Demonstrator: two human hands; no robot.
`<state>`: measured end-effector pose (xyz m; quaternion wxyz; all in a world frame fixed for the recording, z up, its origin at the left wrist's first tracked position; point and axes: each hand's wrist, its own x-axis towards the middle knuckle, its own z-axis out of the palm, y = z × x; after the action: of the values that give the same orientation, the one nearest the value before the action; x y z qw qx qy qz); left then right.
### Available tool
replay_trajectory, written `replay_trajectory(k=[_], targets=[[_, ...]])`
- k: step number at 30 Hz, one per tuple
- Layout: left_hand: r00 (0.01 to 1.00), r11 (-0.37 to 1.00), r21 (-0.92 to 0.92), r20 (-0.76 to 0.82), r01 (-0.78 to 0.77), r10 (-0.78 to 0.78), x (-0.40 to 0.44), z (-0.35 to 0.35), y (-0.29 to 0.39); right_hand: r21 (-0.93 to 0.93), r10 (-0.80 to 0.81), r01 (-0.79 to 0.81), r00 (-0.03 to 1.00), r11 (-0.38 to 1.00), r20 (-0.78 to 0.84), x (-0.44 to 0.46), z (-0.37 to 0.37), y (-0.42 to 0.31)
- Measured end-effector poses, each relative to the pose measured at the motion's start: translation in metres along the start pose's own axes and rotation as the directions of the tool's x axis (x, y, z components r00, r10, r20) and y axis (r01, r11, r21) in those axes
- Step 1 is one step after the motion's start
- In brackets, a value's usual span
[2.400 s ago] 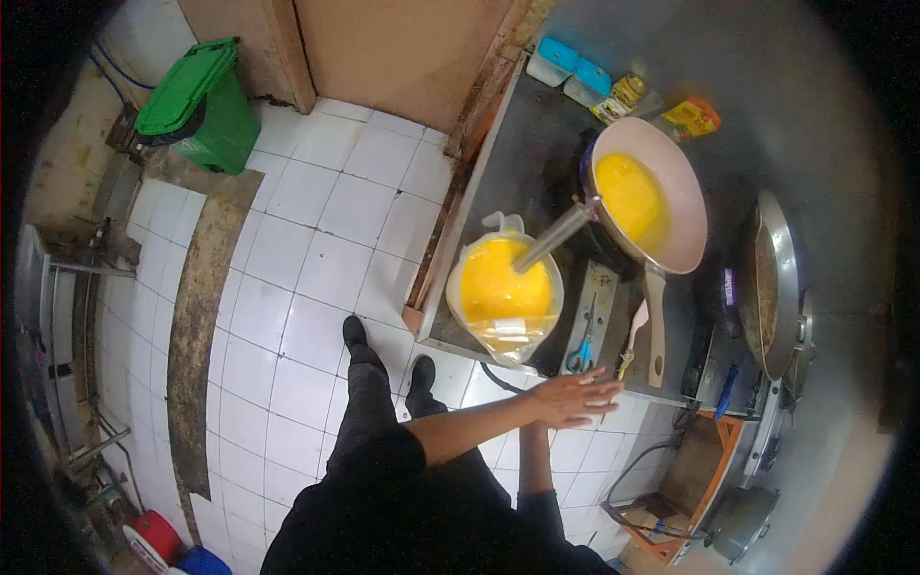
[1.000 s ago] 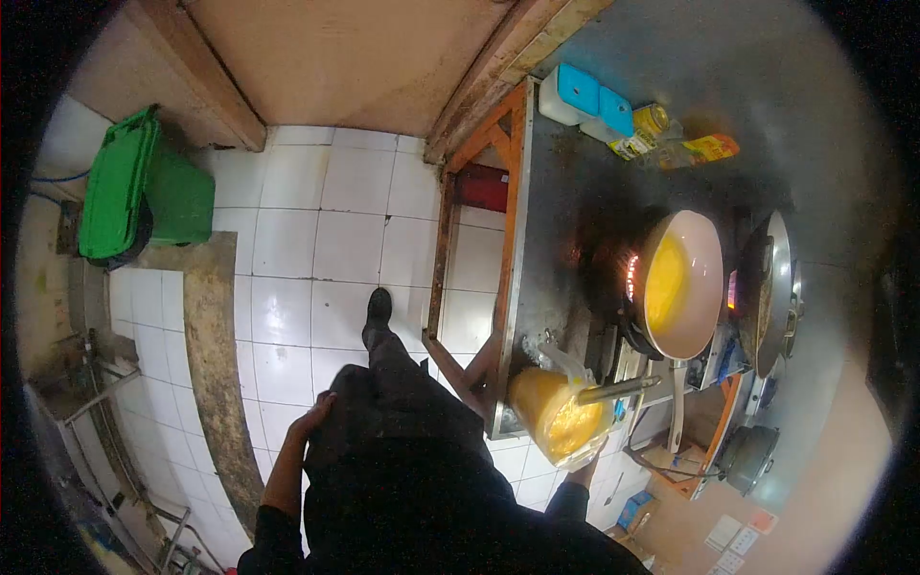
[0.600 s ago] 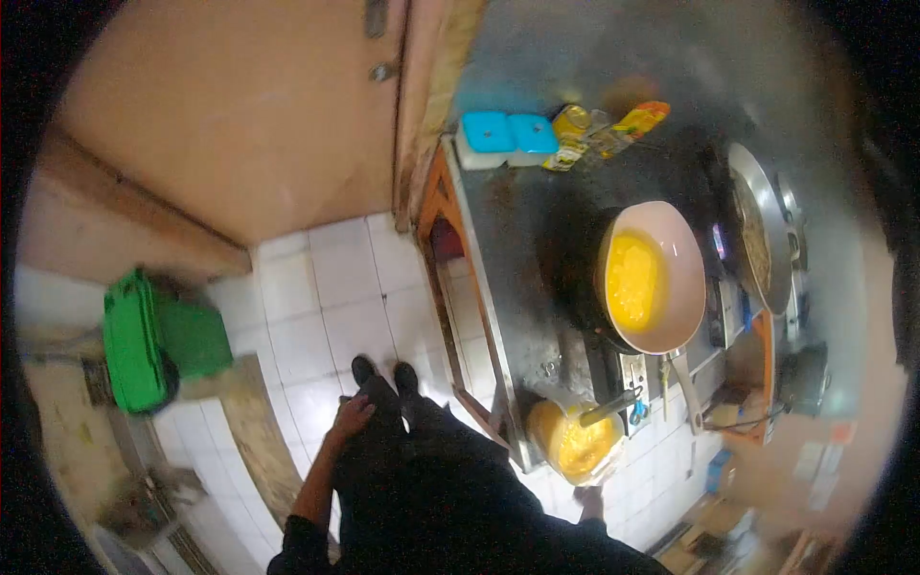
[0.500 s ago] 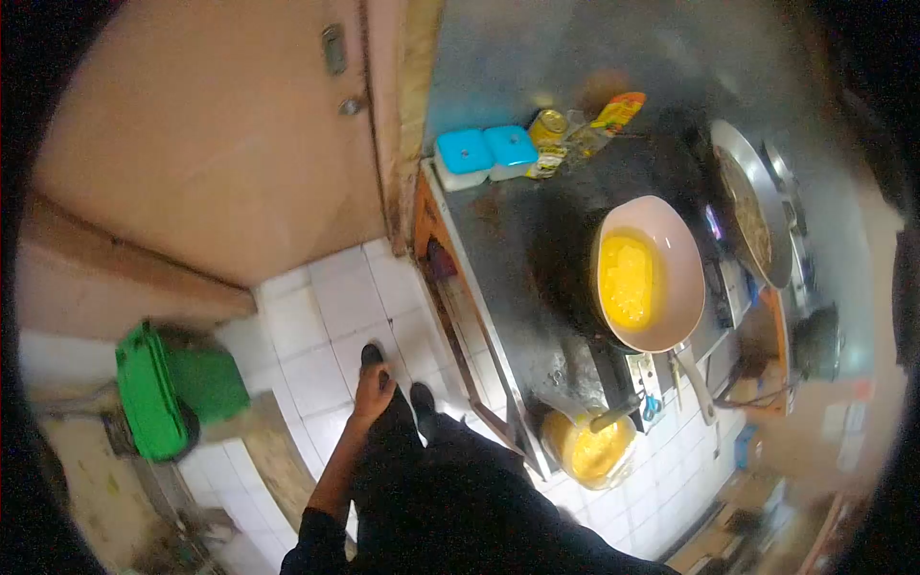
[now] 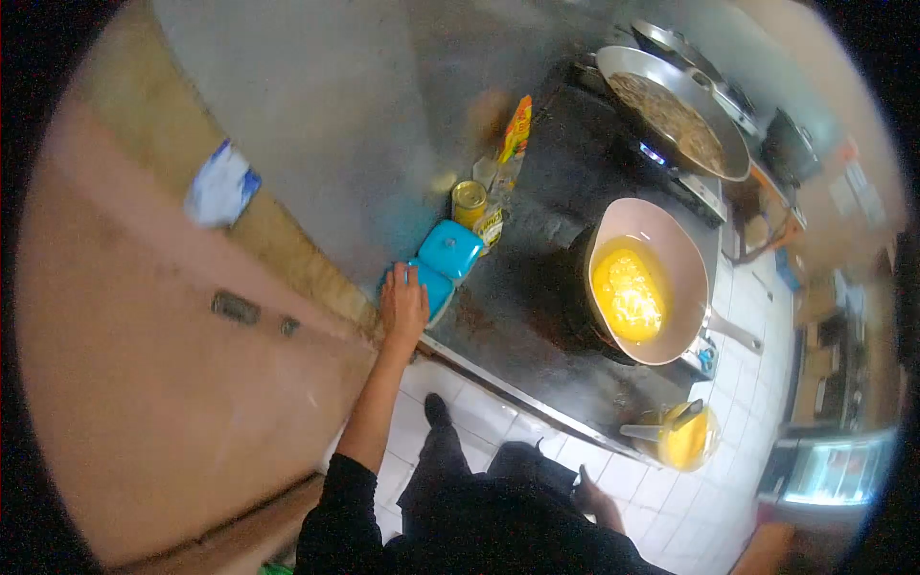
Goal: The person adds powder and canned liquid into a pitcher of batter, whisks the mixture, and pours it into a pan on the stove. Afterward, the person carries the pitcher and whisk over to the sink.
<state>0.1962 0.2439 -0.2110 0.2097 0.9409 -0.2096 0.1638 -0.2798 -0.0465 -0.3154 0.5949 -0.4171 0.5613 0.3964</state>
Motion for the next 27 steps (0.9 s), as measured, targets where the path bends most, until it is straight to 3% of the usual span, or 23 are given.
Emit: replay_trajectory(k=[1, 2, 3, 4, 6, 7, 9, 11, 13, 16, 18, 22, 24, 25, 27], targets=[[1.0, 0.999, 0.043, 0.03, -0.006, 0.005, 0.003, 0.002, 0.0, -0.042, -0.035, 0.034, 0.999, 0.999, -0.02, -0.016, 0.019, -0.022], [0.998, 0.996, 0.087, 0.056, -0.012, 0.007, 0.008, 0.003, -0.002, -0.173, -0.204, 0.186, 0.975, 0.967, -0.092, -0.038, 0.041, -0.05], [0.995, 0.987, 0.146, 0.088, -0.061, 0.049, 0.014, 0.007, -0.007, -0.488, -0.55, 0.408, 0.814, 0.771, -0.188, 0.018, 0.039, -0.052], [0.992, 0.987, 0.137, 0.105, -0.088, 0.074, 0.02, 0.006, -0.009, -0.729, -0.649, 0.316, 0.727, 0.607, -0.225, -0.006, 0.062, -0.093], [0.942, 0.976, 0.189, 0.334, -0.107, 0.039, 0.032, 0.0, -0.01, -0.574, -0.819, 0.624, 0.553, 0.529, -0.154, -0.071, 0.126, -0.159], [0.938, 0.974, 0.187, 0.342, -0.129, 0.058, 0.037, 0.001, -0.011, -0.489, -0.928, 0.796, 0.363, 0.357, -0.087, -0.084, 0.149, -0.183], [0.944, 0.95, 0.25, 0.314, -0.187, 0.103, 0.047, 0.005, -0.011, -0.395, -0.899, 0.821, 0.436, 0.412, -0.031, -0.093, 0.179, -0.23], [0.936, 0.931, 0.267, 0.313, -0.25, 0.161, 0.056, 0.015, -0.018, -0.426, -0.926, 0.835, 0.378, 0.348, -0.016, -0.092, 0.204, -0.264], [0.929, 0.91, 0.288, 0.307, -0.298, 0.207, 0.061, 0.017, -0.021, -0.48, -0.972, 0.858, 0.232, 0.186, 0.039, -0.104, 0.229, -0.296], [0.917, 0.905, 0.246, 0.291, -0.348, 0.273, 0.068, 0.01, -0.019, -0.425, -0.975, 0.888, 0.218, 0.177, 0.048, -0.093, 0.259, -0.335], [0.916, 0.912, 0.243, 0.319, -0.329, 0.245, 0.071, 0.001, -0.012, -0.45, -0.999, 0.893, -0.011, -0.026, 0.035, -0.08, 0.278, -0.352], [0.912, 0.924, 0.195, 0.319, -0.328, 0.257, 0.081, -0.033, 0.007, -0.594, -0.997, 0.801, -0.067, -0.069, 0.026, -0.085, 0.294, -0.367], [0.907, 0.942, 0.114, 0.329, -0.315, 0.264, 0.085, -0.059, 0.024, -0.552, -0.965, 0.83, -0.207, -0.084, -0.163, -0.103, 0.297, -0.368], [0.908, 0.944, 0.119, 0.333, -0.309, 0.255, 0.085, -0.07, 0.031, -0.548, -0.967, 0.832, -0.201, -0.085, -0.156, -0.108, 0.296, -0.366], [0.922, 0.968, 0.021, 0.309, -0.25, 0.231, 0.086, -0.082, 0.043, -0.355, -0.961, 0.934, -0.052, 0.05, -0.272, -0.116, 0.282, -0.363]])
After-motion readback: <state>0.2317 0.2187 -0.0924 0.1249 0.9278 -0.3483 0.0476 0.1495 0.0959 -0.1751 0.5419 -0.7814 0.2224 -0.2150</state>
